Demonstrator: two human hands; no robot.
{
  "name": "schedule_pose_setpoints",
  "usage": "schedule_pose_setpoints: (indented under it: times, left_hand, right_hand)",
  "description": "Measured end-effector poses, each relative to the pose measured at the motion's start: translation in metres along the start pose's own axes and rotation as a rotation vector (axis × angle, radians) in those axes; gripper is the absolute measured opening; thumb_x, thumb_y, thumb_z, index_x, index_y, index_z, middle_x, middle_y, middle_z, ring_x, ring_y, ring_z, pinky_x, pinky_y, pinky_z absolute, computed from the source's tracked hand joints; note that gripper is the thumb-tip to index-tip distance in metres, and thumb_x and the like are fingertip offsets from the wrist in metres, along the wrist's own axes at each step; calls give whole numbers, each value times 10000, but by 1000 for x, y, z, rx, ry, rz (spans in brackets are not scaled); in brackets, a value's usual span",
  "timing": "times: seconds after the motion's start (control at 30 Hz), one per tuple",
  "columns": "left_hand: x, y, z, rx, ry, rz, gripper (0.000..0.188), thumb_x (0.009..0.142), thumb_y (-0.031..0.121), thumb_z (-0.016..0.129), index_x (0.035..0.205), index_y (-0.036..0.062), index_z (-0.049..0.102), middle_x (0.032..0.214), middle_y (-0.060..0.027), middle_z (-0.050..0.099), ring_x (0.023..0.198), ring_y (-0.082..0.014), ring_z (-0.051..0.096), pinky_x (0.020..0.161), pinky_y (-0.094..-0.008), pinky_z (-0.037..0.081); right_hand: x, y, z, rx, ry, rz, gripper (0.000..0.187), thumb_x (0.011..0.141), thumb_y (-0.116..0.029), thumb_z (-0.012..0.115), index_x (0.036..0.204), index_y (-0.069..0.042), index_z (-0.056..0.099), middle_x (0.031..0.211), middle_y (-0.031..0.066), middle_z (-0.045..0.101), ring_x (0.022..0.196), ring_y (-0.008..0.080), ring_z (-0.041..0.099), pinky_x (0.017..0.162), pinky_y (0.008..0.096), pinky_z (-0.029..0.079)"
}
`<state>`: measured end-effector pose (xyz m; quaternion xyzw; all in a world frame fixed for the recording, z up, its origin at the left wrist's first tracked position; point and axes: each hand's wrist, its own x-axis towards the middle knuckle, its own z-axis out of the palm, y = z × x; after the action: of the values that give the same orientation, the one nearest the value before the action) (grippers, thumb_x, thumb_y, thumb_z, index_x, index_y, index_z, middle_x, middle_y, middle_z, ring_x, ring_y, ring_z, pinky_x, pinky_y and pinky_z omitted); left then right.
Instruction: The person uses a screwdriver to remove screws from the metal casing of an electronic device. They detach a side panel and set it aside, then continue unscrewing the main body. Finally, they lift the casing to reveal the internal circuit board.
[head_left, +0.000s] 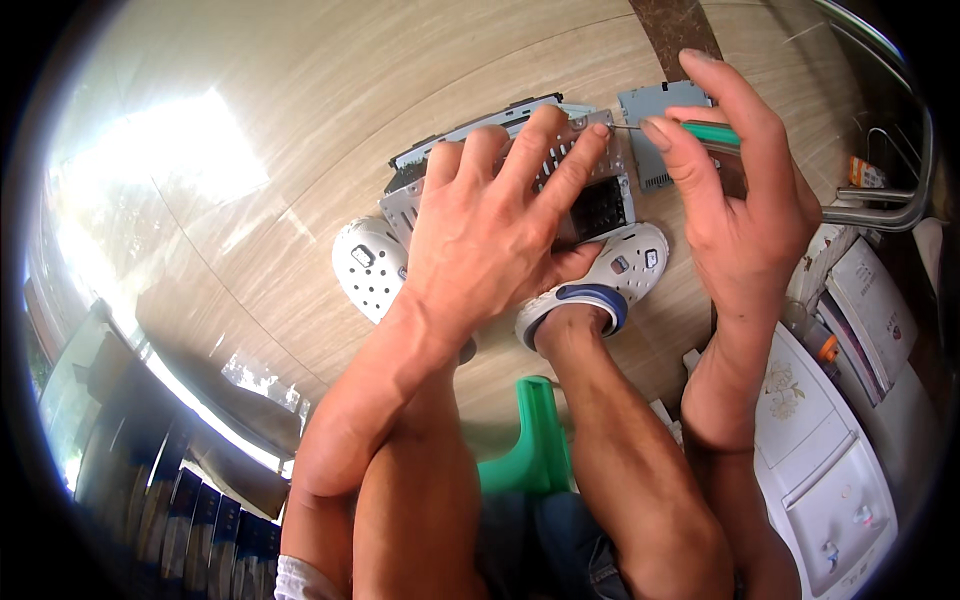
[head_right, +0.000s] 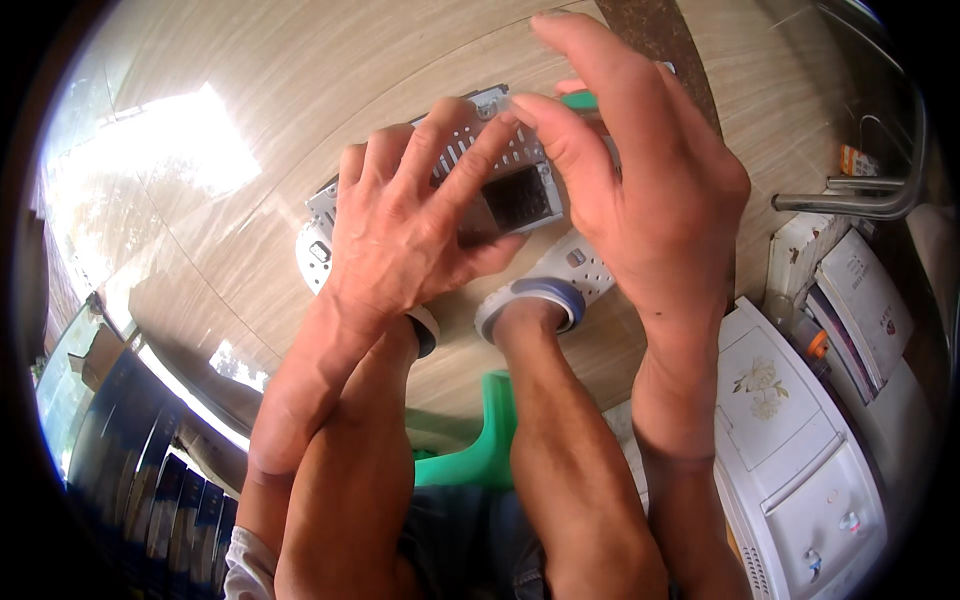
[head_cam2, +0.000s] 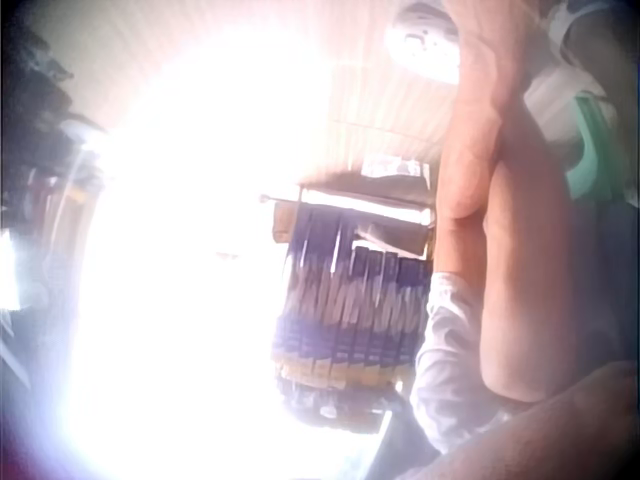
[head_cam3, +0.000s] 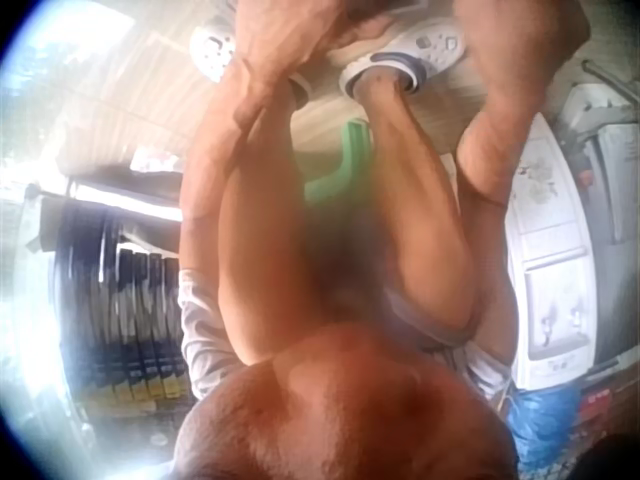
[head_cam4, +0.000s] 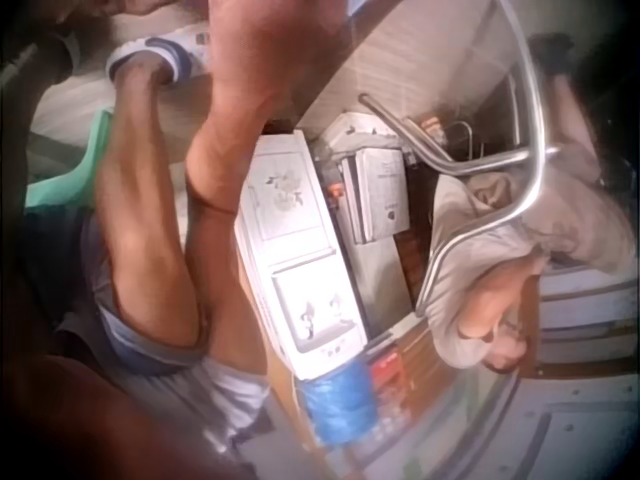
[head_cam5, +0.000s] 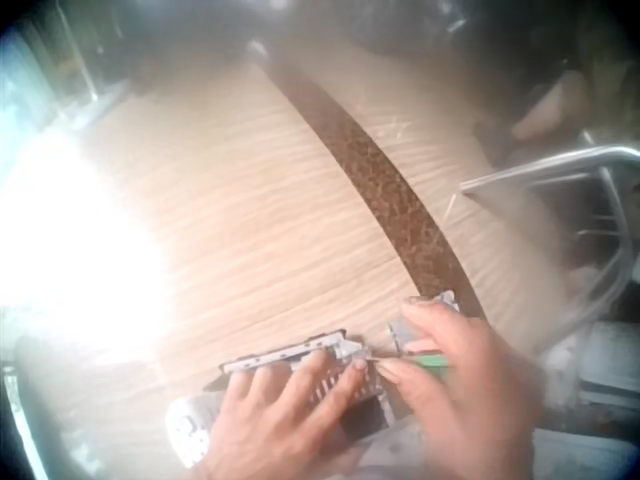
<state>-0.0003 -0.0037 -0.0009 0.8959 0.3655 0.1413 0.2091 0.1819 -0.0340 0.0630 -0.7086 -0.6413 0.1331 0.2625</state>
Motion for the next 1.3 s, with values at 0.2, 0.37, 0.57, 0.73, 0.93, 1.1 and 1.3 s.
schedule_pose_setpoints:
  times: [0.2,0.37,0.57,0.73,0.93,1.1,1.3]
  left_hand:
    - [5,2,-2,-24,10,6,839,652,420,793,1431,234,546,1320,-62,537,974,-286,559,817,-415,441]
    - [5,3,-3,-22,0,4,843,657,419,791,1439,230,538,1331,-72,534,984,-291,560,837,-424,444]
    - [5,4,-5,-50,-21,2,861,652,423,794,1447,227,528,1344,-72,529,1005,-293,554,847,-428,438]
    - [3,2,-7,-43,-43,-10,883,635,417,812,1447,220,524,1346,-64,526,1027,-284,543,839,-423,433]
    - [5,4,-6,-56,-20,3,884,638,416,822,1446,216,524,1343,-58,527,1027,-278,541,834,-417,433]
    - [2,2,-7,-58,-16,-6,876,639,412,825,1438,209,529,1337,-56,532,1034,-278,544,845,-418,438]
    - [5,3,-6,-77,-15,-5,867,645,415,824,1433,202,531,1339,-52,533,1038,-275,548,857,-421,441]
  right_hand:
    - [5,21,8,294,121,-207,409,934,31,657,1330,-39,585,1130,137,719,971,164,713,801,279,570]
    - [1,5,-9,128,-53,7,446,978,27,562,1414,-27,490,1233,186,670,1054,240,693,886,331,553]
    - [5,22,3,92,89,-218,453,963,35,594,1402,-36,512,1118,162,710,981,212,712,845,310,564]
    - [-2,9,-1,269,16,-41,418,942,-7,644,1348,-50,554,1175,139,691,947,234,714,800,317,577]
    - [6,16,-2,64,35,-134,395,965,-5,602,1352,-34,531,1214,145,679,969,256,714,827,322,574]
    - [-2,10,2,293,47,-105,364,977,14,593,1337,-26,551,1061,121,733,936,196,730,817,285,579]
    - [2,7,-3,-8,-21,-129,360,987,20,578,1343,-18,538,1108,138,722,964,196,725,824,290,577]
